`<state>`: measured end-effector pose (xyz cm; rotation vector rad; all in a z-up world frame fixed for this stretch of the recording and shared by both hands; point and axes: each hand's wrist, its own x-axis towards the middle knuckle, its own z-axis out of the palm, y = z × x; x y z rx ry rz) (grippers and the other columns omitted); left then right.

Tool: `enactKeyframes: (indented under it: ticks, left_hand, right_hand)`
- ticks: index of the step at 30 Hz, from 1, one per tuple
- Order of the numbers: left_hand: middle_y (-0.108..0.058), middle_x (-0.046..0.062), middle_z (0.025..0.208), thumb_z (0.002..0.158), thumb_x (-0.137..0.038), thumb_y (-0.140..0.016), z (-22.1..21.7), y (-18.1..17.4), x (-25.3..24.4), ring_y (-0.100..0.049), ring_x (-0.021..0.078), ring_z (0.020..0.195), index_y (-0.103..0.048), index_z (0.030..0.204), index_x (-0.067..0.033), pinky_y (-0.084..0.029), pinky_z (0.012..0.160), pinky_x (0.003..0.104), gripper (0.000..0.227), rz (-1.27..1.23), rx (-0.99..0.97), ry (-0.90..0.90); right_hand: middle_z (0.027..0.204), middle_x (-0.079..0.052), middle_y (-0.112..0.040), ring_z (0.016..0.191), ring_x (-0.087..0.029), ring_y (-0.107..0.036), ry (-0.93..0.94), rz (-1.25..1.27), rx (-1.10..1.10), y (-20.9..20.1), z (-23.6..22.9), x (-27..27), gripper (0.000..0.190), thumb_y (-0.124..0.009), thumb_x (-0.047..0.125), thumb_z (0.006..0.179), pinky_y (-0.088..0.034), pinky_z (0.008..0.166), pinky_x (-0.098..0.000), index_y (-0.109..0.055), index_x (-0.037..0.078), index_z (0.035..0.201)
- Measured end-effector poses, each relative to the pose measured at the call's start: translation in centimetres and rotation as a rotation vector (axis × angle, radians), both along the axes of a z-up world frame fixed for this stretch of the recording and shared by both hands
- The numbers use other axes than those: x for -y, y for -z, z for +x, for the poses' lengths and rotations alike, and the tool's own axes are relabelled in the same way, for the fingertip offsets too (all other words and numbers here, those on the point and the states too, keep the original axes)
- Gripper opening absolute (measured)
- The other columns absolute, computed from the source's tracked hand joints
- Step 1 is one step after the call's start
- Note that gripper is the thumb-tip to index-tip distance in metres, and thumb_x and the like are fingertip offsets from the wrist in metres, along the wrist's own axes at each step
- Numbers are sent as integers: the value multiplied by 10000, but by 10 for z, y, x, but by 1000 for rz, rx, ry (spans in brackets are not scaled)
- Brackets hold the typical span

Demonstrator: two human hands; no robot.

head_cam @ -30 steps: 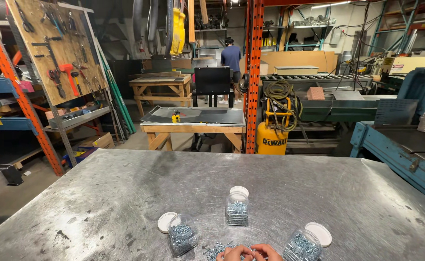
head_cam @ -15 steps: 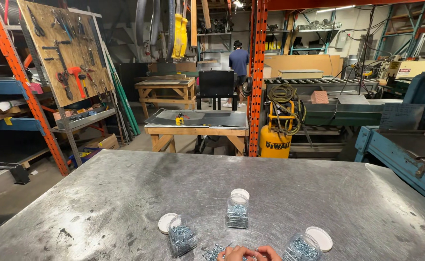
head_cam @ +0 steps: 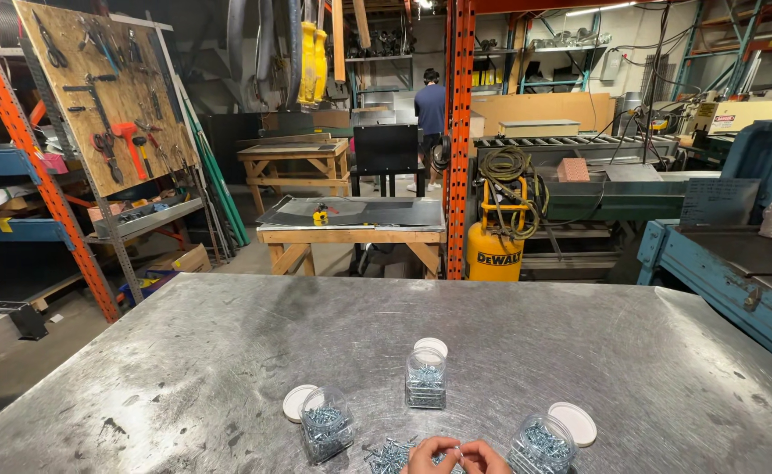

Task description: The person sorts small metal fasteners on a metal workbench, picking them up one by one and placing them into three clear plastic jars. The person handles the fasteners by hand and occasionally moves the jars slightly.

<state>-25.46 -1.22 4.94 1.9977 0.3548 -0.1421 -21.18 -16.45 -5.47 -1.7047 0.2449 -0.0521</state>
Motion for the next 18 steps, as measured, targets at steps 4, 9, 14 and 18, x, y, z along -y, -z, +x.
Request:
enactKeyframes:
  ticks: [4,9,14,18]
  left_hand:
    - [-733,-244,944,755,-476,-759,0,4,3,-639,-110,975,-809,926,-491,-406,1034,114,179,-50,32,31]
    - [-652,-321,852,797,-454,-756,-12,-17,10,-564,-103,1000,-772,901,-493,-278,1053,179,113,20,26,53]
    - [-677,-309,896,785,-464,-764,5,18,6,-570,-91,1036,-787,908,-496,-239,1077,213,129,-28,70,1]
    - [-658,-286,868,785,-531,-767,23,43,4,-551,-46,1050,-776,893,-506,-232,1028,254,111,37,85,-69]
  right_hand:
    - [805,-29,-888,544,-79,-551,51,-31,-57,-36,-24,-16,87,-773,111,889,-410,580,-194,-845,124,935]
    - [814,-133,-886,573,-133,-628,24,177,-23,6,-3,-9,244,-744,114,900,-439,549,-237,-909,42,1064]
    - [719,-153,-823,641,-161,-634,91,201,-9,12,-4,-14,197,-785,91,871,-484,622,-274,-902,21,1013]
    - [740,-155,-829,749,-202,-777,80,193,97,27,3,-11,156,-797,100,854,-611,701,-320,-854,-21,935]
